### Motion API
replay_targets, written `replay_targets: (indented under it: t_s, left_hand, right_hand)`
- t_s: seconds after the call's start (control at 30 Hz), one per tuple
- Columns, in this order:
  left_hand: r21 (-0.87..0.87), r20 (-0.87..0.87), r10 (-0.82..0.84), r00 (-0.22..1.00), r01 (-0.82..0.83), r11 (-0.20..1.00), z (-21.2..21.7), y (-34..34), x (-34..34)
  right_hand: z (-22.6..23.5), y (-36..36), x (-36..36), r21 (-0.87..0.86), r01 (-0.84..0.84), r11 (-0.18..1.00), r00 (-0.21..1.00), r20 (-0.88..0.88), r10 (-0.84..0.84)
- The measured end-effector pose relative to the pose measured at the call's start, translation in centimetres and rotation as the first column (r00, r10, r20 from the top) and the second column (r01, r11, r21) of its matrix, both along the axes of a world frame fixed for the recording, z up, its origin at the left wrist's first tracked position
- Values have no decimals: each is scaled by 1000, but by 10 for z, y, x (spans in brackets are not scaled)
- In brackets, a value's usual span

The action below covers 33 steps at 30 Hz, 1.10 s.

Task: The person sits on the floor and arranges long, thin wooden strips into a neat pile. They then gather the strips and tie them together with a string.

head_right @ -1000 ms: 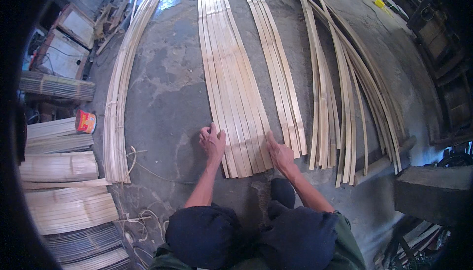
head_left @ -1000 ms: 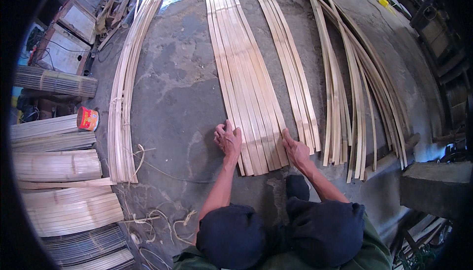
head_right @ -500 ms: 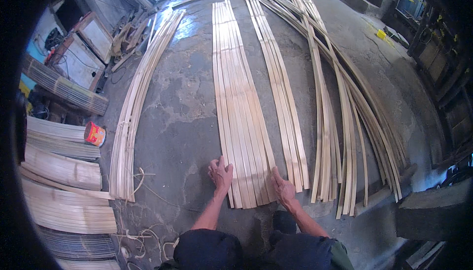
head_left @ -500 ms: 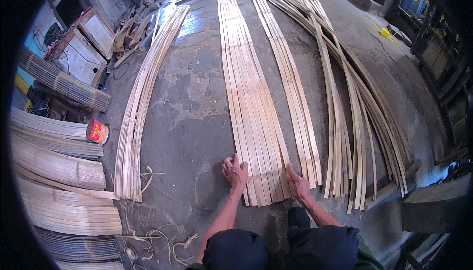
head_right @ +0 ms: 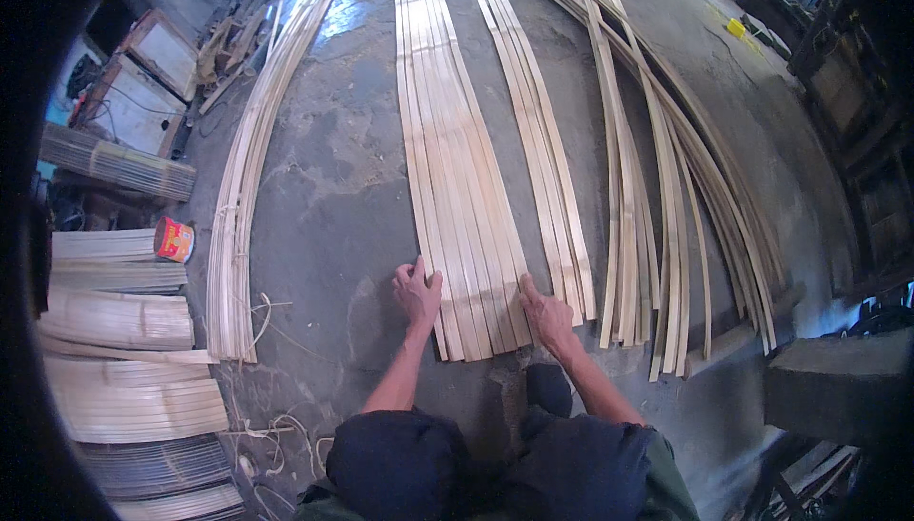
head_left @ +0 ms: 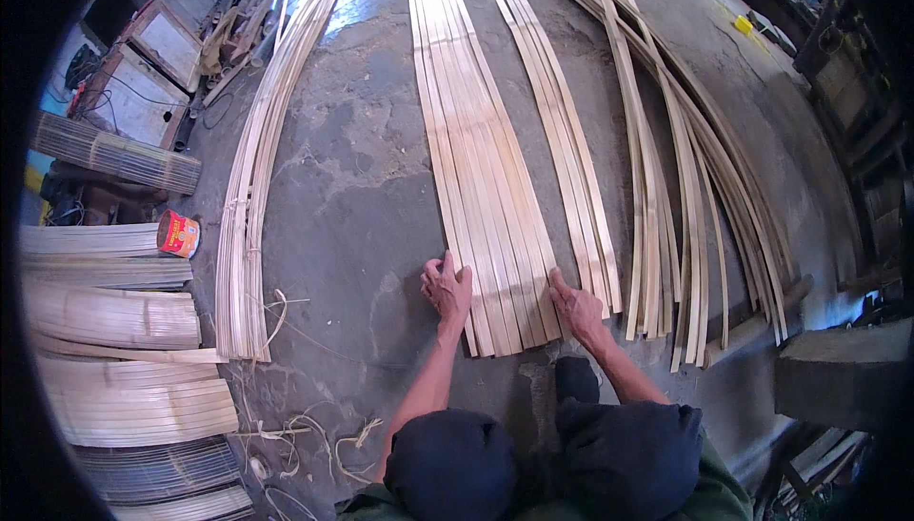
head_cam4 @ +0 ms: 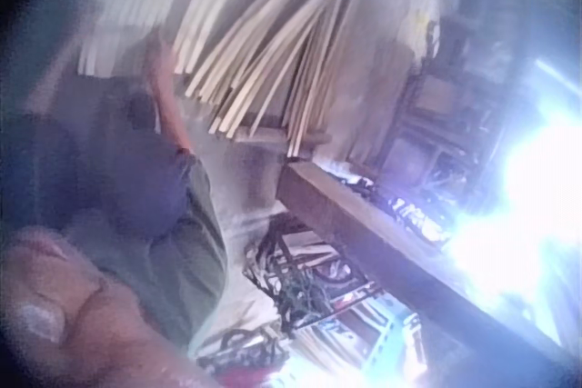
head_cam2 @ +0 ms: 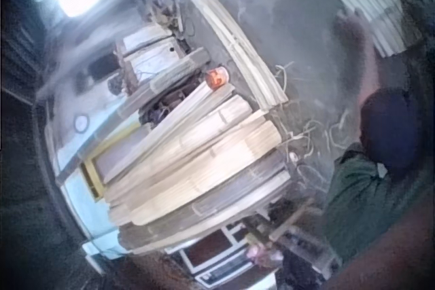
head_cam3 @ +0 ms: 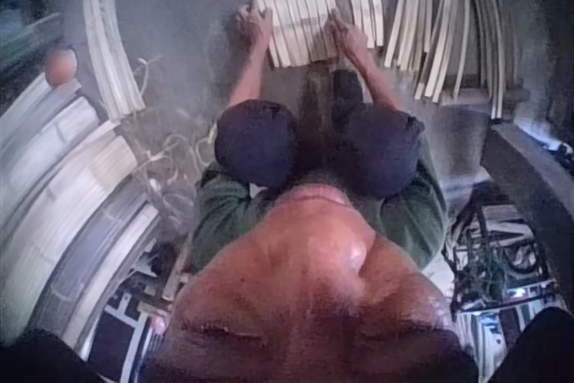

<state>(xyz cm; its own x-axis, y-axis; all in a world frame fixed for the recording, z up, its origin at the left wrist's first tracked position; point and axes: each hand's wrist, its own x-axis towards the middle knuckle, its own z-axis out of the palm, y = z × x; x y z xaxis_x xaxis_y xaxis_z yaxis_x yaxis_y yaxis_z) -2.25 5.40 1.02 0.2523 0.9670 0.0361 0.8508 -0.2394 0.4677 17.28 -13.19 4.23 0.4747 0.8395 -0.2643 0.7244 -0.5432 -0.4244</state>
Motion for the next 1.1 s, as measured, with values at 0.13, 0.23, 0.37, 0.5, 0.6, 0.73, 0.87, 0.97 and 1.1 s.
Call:
replay_targets:
  t_s: [0.13,0.23,0.37,0.5,0.6,0.73,0.87,0.97,1.1]
  left_hand:
    - [17,-12,15,1000,-15,1000,0,-2,0]
    - [37,-22,15,1000,-14,999,-1,0,0]
    - [14,4,2,1000,-2,1000,1,0,0]
    - [-15,35,-17,999,18,1000,-2,1,-3]
    - [-5,42,-12,999,12,1000,-1,0,-3]
    - [-17,49,-7,999,8,1000,2,0,-1]
    - [-25,33,-1,999,2,1000,2,0,-2]
    - [-19,51,-5,999,6,1000,0,0,-3]
    - [-23,65,-6,998,7,1000,3,-1,-1]
  right_hand:
    - [1,-1,-1,-13,5,1000,1000,-10,-5]
    - [0,-2,-1,15,4,1000,1000,-9,-4]
    - [0,-3,-2,16,11,1000,1000,-8,-11]
    - [2,-2,-5,3,28,1000,1000,6,-28]
    - [-7,-5,-5,20,29,999,999,19,-29]
    - [-5,-3,-2,-50,16,999,1000,13,-15]
    - [-14,-6,-1,-55,13,998,1000,22,-12]
    - [-12,-4,-2,-53,12,999,999,31,-10]
    - [-7,-6,-2,-46,10,999,999,33,-8]
